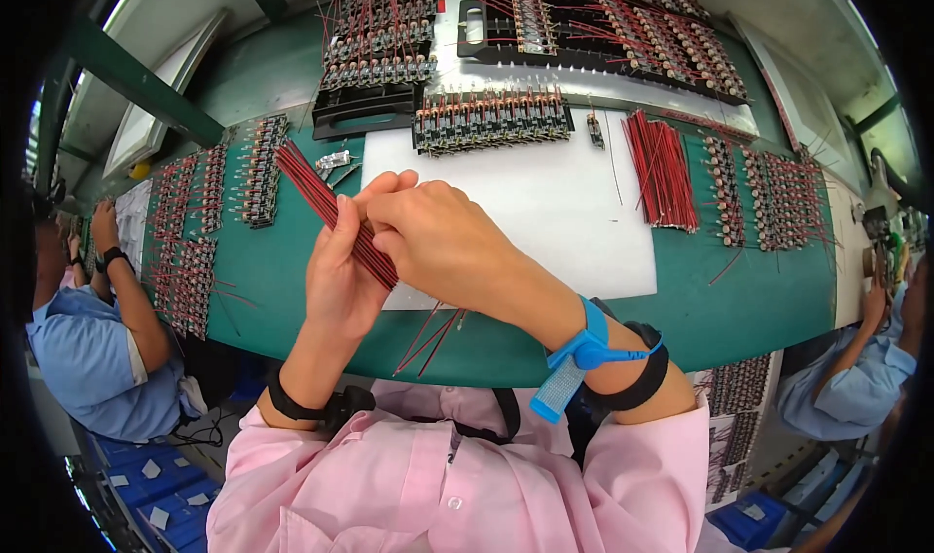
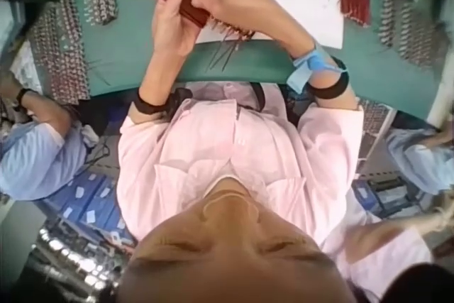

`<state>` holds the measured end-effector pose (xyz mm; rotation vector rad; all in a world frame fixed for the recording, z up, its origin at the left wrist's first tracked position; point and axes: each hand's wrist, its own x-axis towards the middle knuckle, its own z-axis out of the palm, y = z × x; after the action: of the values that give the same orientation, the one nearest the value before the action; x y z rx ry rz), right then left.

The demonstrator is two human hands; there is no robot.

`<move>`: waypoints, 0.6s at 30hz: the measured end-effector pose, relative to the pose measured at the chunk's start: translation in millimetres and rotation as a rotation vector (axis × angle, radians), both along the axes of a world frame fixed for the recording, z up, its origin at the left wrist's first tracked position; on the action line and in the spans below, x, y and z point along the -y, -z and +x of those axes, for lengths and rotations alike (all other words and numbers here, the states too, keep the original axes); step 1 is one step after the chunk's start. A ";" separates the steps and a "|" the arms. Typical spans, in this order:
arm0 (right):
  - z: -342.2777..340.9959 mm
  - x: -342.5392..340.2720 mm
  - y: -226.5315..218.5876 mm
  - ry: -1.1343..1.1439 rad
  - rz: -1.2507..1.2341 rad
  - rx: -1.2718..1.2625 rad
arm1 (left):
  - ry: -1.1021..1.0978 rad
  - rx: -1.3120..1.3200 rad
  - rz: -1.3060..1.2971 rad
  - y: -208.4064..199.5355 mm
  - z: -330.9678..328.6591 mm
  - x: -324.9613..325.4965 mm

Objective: The person picks up a bundle of red wires and a circuit board, then inserts the wires one by one into the board. After filling the board, the person sets it down and picks up a new circuit board to repeat the process.

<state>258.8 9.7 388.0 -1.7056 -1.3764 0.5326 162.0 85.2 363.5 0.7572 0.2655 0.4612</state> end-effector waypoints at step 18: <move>13.0 -0.3 20.2 -0.039 0.014 -0.150 | -0.103 -0.304 0.386 16.4 -10.2 -13.3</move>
<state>271.8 10.0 367.8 -1.5967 -1.3047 0.6586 151.8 98.5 347.1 1.1976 0.5098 0.5007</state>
